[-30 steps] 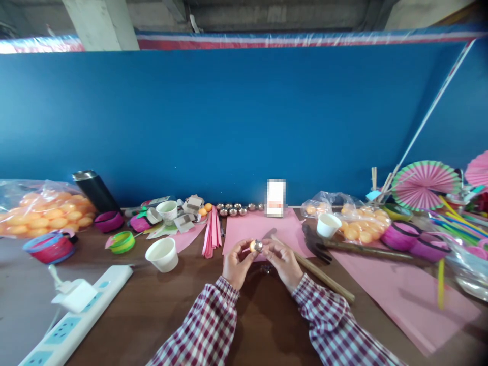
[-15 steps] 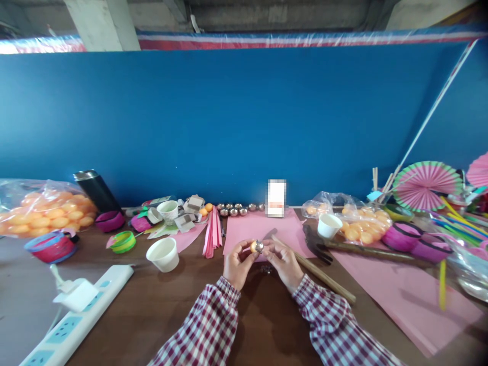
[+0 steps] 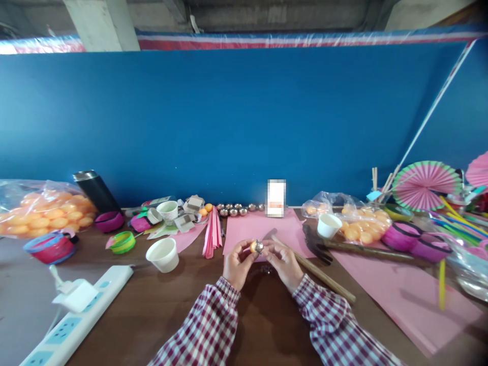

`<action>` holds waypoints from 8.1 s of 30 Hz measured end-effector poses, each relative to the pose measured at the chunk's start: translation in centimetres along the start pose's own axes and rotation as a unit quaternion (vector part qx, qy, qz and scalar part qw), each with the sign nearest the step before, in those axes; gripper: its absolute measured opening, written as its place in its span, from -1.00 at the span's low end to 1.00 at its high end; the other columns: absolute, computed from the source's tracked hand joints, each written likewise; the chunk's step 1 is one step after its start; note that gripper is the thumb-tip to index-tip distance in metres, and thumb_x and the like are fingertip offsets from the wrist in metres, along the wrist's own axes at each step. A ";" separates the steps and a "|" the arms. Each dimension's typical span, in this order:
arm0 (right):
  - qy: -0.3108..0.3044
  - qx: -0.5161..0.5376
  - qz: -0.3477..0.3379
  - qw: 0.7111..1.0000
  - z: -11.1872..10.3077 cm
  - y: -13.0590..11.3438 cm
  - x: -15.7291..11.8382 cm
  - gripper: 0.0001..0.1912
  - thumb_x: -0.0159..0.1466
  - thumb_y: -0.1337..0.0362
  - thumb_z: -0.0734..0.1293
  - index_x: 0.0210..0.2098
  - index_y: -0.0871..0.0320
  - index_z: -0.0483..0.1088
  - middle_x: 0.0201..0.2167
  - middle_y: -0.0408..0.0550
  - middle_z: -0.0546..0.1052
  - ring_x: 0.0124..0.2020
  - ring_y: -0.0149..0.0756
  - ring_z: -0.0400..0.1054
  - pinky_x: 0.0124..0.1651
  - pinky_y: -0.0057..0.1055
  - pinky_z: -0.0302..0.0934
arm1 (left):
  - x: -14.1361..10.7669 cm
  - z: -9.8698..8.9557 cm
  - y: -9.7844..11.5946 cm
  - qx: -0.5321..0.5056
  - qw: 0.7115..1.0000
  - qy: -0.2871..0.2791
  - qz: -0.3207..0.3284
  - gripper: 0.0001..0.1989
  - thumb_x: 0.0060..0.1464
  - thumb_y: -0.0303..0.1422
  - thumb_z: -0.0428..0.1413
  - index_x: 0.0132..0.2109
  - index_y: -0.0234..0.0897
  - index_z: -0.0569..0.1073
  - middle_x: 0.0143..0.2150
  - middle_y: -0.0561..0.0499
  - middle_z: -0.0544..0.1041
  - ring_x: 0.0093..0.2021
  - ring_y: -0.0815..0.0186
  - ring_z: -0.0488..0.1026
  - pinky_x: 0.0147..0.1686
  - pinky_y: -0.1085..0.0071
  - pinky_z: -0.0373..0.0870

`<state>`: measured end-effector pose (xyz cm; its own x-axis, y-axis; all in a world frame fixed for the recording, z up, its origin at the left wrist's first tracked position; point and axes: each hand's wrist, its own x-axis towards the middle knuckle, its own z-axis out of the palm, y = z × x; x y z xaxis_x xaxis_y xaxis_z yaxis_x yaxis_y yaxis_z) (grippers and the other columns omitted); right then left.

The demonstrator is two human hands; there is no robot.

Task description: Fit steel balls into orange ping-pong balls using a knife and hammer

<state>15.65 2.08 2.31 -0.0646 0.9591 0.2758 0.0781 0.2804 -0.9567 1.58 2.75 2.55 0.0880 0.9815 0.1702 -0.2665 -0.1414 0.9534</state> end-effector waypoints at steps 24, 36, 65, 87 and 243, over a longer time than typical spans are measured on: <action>0.006 0.110 0.050 0.993 0.4 -0.1 0.0 -0.77 -0.02 0.14 0.35 -0.50 0.17 0.31 -0.44 -0.15 0.45 -0.45 -0.38 0.31 -0.38 -0.41 0.22 | -0.1 -0.2 -0.3 0.041 0.999 -0.010 0.024 -0.62 -0.15 -0.39 0.14 -0.11 -0.35 0.37 -0.14 -0.11 0.47 -0.14 0.24 0.40 -0.12 0.33 0.33; -0.011 0.124 0.079 0.989 0.1 -0.2 0.0 -0.63 -0.03 0.16 0.36 -0.21 0.12 0.39 -0.22 -0.06 0.47 -0.17 -0.15 0.32 -0.13 -0.21 0.24 | -0.2 -0.1 -0.3 0.107 0.993 -0.004 0.054 -0.66 -0.14 -0.39 0.12 -0.13 -0.32 0.43 -0.14 -0.07 0.48 -0.12 0.23 0.40 -0.09 0.31 0.33; 0.025 0.090 0.027 0.995 0.9 -0.2 -0.3 -0.63 0.01 0.19 0.34 -0.17 0.11 0.33 -0.30 -0.05 0.46 -0.31 -0.23 0.35 -0.24 -0.26 0.28 | -0.5 0.3 0.1 -0.182 0.977 -0.015 -0.107 -0.62 -0.19 -0.36 0.18 -0.15 -0.37 0.40 -0.17 -0.14 0.48 -0.21 0.27 0.43 -0.17 0.35 0.33; 0.050 -0.116 -0.078 0.989 1.1 -1.5 -1.0 -0.67 0.07 0.23 0.27 -0.15 0.12 0.30 -0.19 -0.02 0.41 -0.22 -0.27 0.30 -0.16 -0.26 0.22 | -0.6 0.6 0.2 -0.215 0.964 -0.014 -0.159 -0.67 -0.11 -0.20 0.10 -0.27 -0.39 0.43 -0.33 -0.14 0.51 -0.41 0.34 0.44 -0.40 0.42 0.37; 0.070 -0.679 -0.116 0.722 -1.9 -2.7 -3.5 -0.44 0.21 0.35 0.09 0.16 -0.07 -0.15 -0.45 -0.20 0.42 -0.59 -0.47 0.28 -0.57 -0.52 0.01 | 1.3 -2.0 -0.7 -0.260 0.962 0.040 -0.078 -0.66 -0.22 -0.48 0.19 -0.19 -0.38 0.43 -0.34 -0.06 0.49 -0.36 0.39 0.44 -0.27 0.44 0.34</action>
<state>17.54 -1.96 4.10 -0.1385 0.8480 0.5116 0.9903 0.1238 0.0629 -0.05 4.39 1.60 0.0969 0.9953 -0.0036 -0.7020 0.0709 0.7086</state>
